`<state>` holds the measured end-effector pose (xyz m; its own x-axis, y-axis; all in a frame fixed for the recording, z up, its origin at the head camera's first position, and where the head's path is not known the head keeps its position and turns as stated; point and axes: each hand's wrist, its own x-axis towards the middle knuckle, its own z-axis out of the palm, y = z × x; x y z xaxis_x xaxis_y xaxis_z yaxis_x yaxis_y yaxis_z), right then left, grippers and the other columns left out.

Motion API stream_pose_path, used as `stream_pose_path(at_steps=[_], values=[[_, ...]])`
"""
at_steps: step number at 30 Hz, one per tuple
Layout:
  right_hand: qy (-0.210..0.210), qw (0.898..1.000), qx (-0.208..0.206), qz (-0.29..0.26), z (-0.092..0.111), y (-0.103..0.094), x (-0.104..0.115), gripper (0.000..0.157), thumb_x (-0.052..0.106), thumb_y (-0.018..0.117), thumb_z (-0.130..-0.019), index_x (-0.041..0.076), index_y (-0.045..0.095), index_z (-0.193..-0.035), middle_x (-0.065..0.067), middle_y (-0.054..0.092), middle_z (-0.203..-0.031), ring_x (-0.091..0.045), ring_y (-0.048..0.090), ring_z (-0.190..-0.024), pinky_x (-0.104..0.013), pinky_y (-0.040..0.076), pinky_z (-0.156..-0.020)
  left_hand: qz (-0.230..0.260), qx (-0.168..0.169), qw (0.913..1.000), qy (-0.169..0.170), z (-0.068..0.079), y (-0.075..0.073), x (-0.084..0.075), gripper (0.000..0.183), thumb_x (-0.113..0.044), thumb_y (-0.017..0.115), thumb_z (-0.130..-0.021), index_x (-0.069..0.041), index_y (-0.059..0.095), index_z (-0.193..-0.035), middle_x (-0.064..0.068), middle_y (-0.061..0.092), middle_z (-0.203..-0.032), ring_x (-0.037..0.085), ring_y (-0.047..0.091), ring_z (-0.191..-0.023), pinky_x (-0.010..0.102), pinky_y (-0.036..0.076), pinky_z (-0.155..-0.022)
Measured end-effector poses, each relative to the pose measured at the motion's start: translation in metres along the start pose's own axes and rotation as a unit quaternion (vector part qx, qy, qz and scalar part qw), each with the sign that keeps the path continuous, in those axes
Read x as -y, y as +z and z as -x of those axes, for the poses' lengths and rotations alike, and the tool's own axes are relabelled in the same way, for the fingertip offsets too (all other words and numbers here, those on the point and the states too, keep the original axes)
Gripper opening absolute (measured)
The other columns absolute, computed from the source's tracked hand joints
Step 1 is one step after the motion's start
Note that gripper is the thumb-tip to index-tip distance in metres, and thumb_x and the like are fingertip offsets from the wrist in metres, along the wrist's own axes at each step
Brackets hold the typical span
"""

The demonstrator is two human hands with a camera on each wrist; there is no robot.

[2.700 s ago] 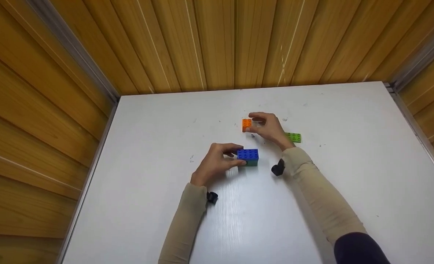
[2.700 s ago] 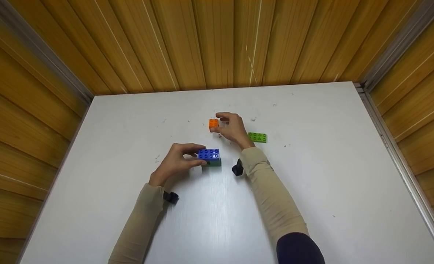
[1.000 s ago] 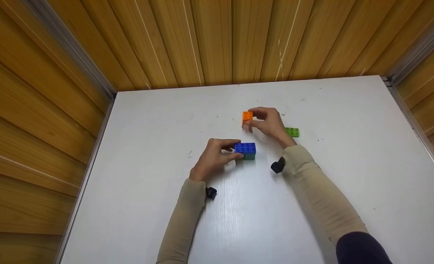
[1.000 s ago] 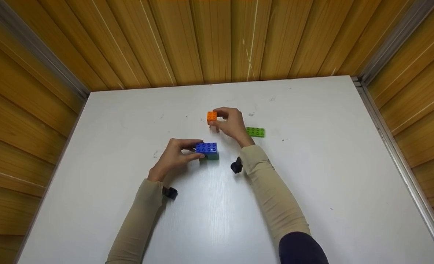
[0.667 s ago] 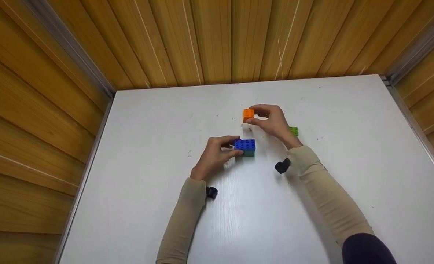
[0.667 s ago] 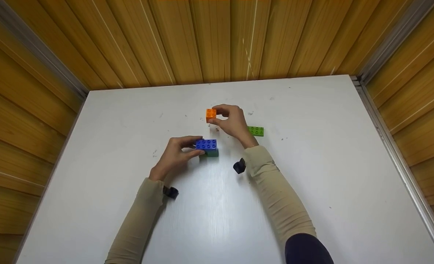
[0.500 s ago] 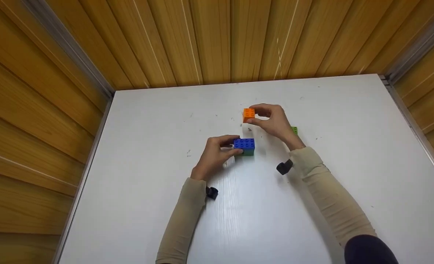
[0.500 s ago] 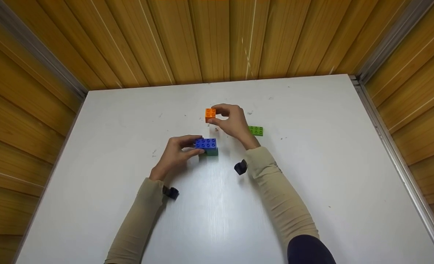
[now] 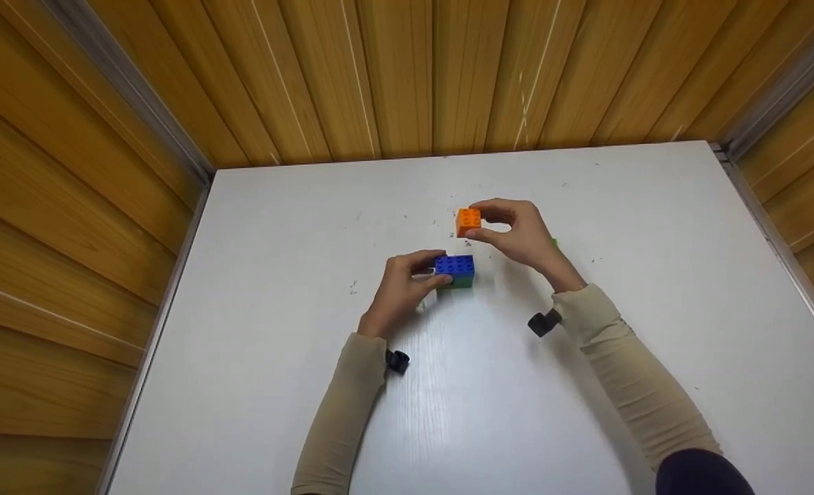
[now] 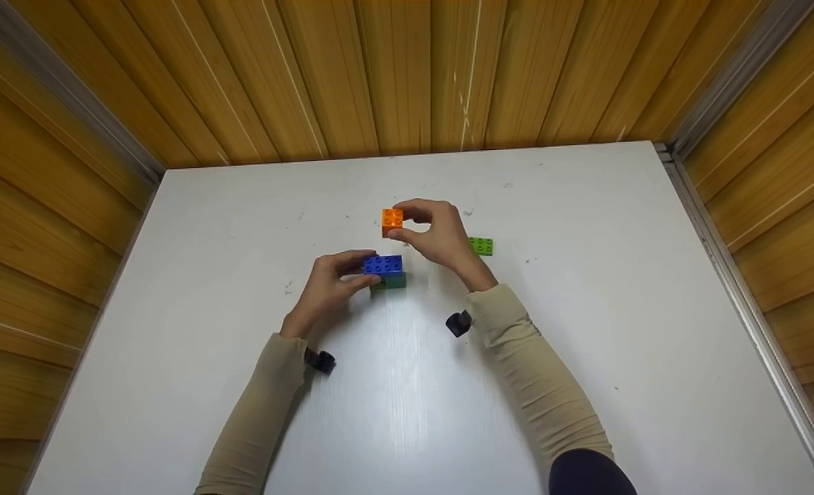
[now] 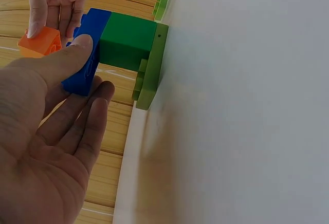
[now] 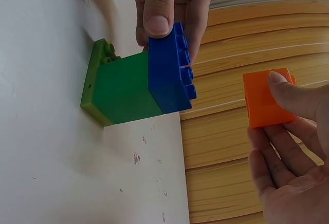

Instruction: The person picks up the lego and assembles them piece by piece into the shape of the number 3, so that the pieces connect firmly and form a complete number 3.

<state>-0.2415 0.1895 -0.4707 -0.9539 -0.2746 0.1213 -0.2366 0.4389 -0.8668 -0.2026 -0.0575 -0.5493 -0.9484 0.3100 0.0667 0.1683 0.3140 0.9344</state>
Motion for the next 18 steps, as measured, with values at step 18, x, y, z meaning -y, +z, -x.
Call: stream_pose_path(at_steps=[18], values=[[-0.031,0.999,0.002,0.02,0.014,0.001,0.006,0.046,0.026,0.089,-0.09,0.008,0.076,-0.131,-0.011,0.076,-0.129,-0.033,0.07,-0.121,-0.054,0.053,-0.111,-0.008,-0.006,0.9999,0.01,0.0,0.003,-0.001,0.05,-0.018,0.081,-0.097,-0.006,0.068,-0.143,0.005,0.073,-0.135,0.017,0.073,-0.117,0.036,0.058,-0.106]])
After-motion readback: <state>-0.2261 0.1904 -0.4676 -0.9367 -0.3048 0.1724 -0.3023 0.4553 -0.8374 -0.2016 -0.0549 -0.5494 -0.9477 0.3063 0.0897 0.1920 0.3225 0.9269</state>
